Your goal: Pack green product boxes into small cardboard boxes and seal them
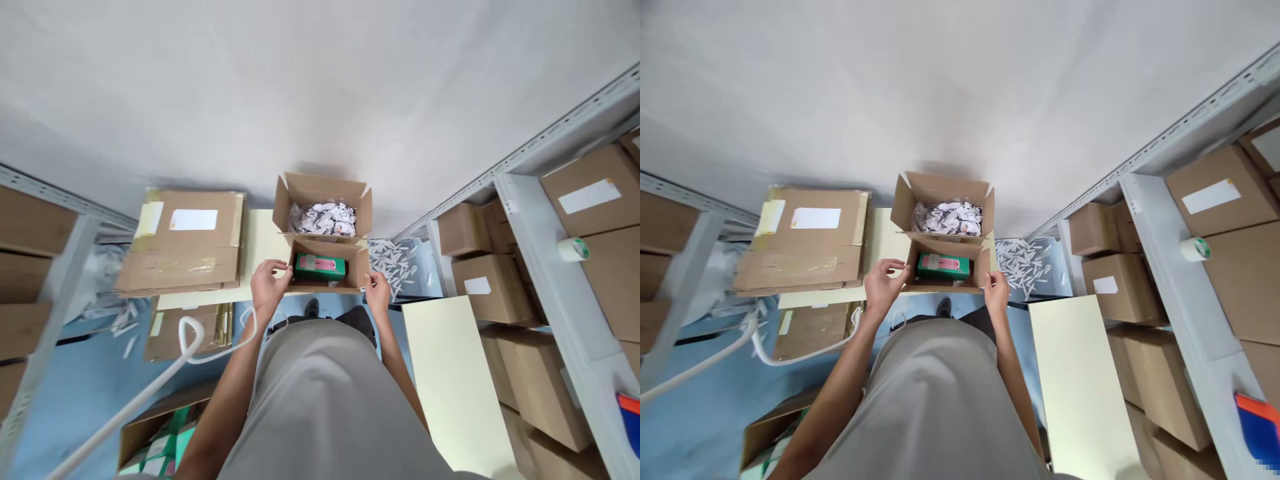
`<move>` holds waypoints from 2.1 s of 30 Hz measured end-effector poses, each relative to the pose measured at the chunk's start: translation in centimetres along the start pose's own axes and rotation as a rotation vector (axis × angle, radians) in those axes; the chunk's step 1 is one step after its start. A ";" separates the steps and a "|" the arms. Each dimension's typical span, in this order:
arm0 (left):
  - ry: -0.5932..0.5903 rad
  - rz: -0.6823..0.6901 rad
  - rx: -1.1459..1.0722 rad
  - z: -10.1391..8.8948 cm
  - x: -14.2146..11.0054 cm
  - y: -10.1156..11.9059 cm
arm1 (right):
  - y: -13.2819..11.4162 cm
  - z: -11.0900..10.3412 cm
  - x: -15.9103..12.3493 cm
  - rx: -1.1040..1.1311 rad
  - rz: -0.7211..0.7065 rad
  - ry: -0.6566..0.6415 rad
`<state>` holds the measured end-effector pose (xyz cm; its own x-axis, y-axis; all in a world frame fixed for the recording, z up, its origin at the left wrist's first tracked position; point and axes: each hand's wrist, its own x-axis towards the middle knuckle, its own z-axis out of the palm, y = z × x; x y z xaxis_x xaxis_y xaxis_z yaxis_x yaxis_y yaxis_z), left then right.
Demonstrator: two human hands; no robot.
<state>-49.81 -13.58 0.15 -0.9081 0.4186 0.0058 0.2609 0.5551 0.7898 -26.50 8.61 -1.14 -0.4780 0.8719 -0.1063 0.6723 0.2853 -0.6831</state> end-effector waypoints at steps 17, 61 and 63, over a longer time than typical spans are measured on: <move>-0.221 0.228 0.121 2.5 8.4 2.4 | -10.4 -0.2 9.5 -0.162 -0.230 -0.061; -0.029 0.064 0.057 1.9 5.2 1.9 | -14.4 5.6 19.8 -0.718 -0.237 -0.343; -0.013 0.040 0.040 1.6 4.8 1.7 | -14.3 3.6 17.4 -0.549 -0.248 -0.251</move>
<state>-53.17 -9.50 0.57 -0.8925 0.4501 0.0288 0.3102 0.5662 0.7637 -46.44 18.24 4.14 -0.7292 0.6532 -0.2040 0.6839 0.6863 -0.2476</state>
